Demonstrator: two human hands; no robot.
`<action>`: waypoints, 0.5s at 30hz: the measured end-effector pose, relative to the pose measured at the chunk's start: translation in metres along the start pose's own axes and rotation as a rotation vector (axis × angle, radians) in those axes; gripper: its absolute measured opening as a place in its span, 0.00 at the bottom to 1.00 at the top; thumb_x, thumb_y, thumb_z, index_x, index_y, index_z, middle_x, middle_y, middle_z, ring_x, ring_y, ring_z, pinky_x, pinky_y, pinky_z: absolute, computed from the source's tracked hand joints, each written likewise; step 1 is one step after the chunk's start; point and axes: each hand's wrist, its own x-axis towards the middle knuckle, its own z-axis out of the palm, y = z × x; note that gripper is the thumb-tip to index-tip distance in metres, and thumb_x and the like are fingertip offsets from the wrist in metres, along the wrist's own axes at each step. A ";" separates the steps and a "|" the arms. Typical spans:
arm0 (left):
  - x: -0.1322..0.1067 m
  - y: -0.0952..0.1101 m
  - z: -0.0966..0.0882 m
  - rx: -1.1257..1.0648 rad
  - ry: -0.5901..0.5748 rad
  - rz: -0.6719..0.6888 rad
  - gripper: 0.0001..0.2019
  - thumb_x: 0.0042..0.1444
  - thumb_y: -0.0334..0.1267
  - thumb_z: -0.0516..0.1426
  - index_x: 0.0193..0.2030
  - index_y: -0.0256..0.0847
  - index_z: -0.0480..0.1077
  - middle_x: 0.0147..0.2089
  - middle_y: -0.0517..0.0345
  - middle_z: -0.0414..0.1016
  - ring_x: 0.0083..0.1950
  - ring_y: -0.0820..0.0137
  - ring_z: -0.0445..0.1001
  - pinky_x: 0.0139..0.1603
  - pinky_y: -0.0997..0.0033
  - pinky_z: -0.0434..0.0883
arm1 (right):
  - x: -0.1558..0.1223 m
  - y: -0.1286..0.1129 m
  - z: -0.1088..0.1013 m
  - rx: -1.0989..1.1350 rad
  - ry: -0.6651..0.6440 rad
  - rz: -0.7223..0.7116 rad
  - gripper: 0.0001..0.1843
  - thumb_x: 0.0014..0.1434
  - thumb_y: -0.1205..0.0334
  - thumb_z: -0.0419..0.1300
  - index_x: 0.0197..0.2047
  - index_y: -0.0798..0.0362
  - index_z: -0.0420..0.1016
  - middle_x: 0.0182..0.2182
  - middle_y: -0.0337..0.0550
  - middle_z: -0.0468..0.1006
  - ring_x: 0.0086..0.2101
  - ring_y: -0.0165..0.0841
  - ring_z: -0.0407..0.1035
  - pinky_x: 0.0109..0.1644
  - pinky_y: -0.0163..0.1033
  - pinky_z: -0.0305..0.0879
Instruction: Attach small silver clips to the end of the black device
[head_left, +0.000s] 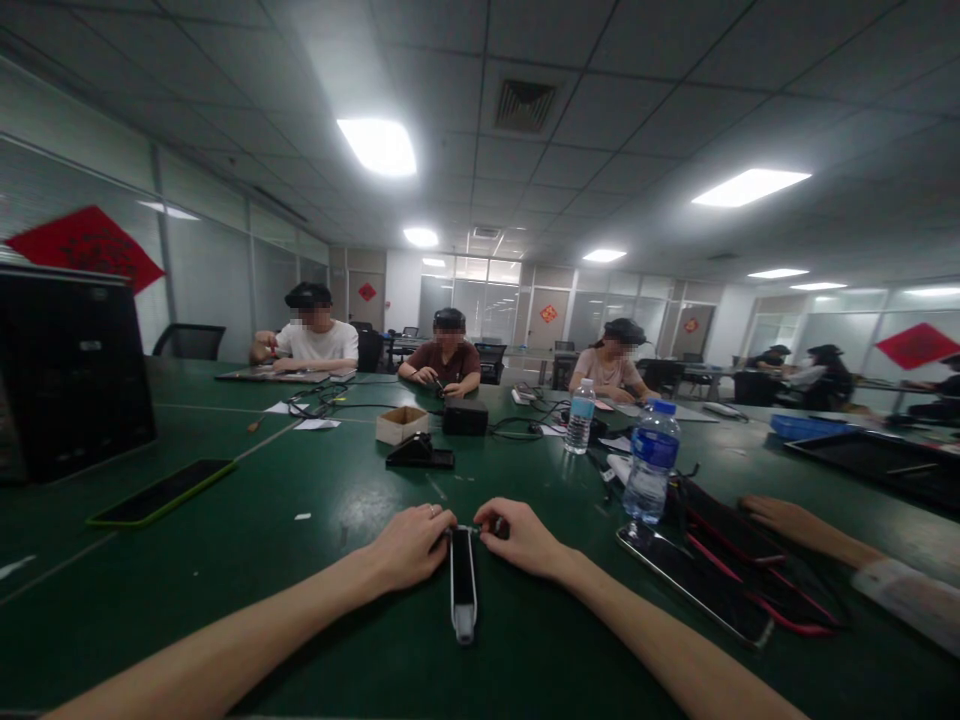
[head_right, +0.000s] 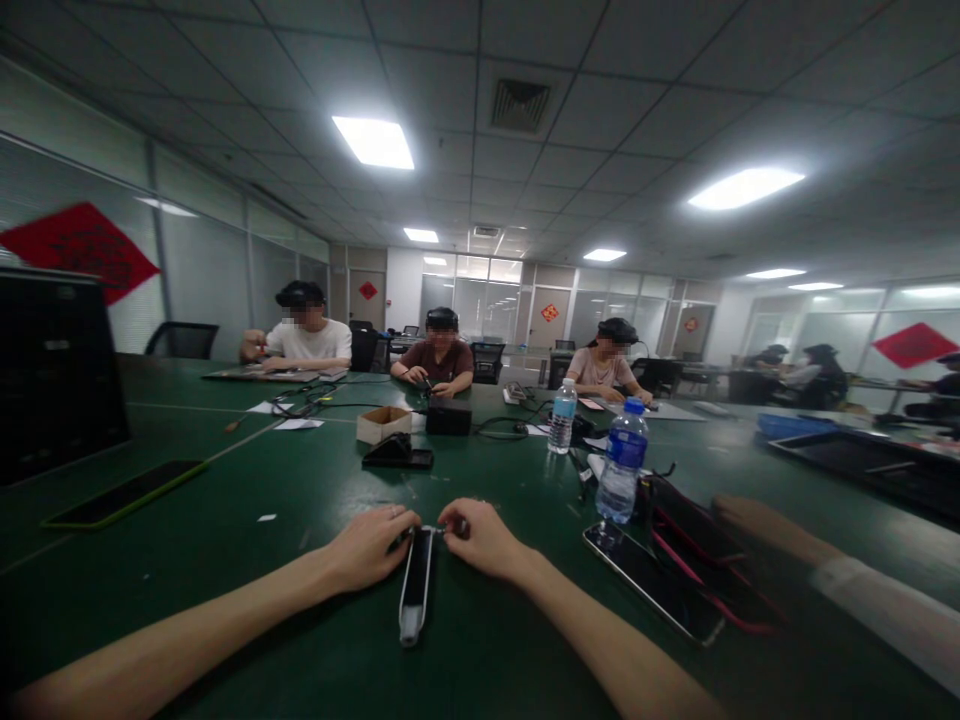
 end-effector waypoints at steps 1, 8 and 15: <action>0.000 0.000 0.000 0.002 -0.003 -0.002 0.11 0.61 0.34 0.50 0.49 0.43 0.67 0.44 0.53 0.73 0.44 0.64 0.72 0.43 0.67 0.68 | 0.000 0.001 0.000 -0.010 0.006 -0.001 0.08 0.55 0.70 0.60 0.39 0.55 0.74 0.36 0.41 0.76 0.33 0.30 0.69 0.38 0.35 0.69; 0.000 -0.004 0.004 -0.006 0.013 0.015 0.11 0.61 0.33 0.49 0.48 0.43 0.67 0.45 0.53 0.73 0.45 0.64 0.72 0.44 0.66 0.68 | 0.000 0.003 0.005 -0.017 0.010 -0.035 0.07 0.57 0.67 0.60 0.41 0.55 0.74 0.38 0.42 0.76 0.35 0.31 0.70 0.39 0.36 0.69; 0.001 -0.004 0.004 -0.005 0.006 0.014 0.10 0.62 0.33 0.50 0.48 0.43 0.67 0.45 0.53 0.73 0.45 0.64 0.72 0.45 0.67 0.68 | 0.002 0.005 0.010 -0.053 0.035 -0.066 0.08 0.57 0.67 0.61 0.42 0.54 0.74 0.38 0.42 0.77 0.37 0.33 0.71 0.42 0.37 0.69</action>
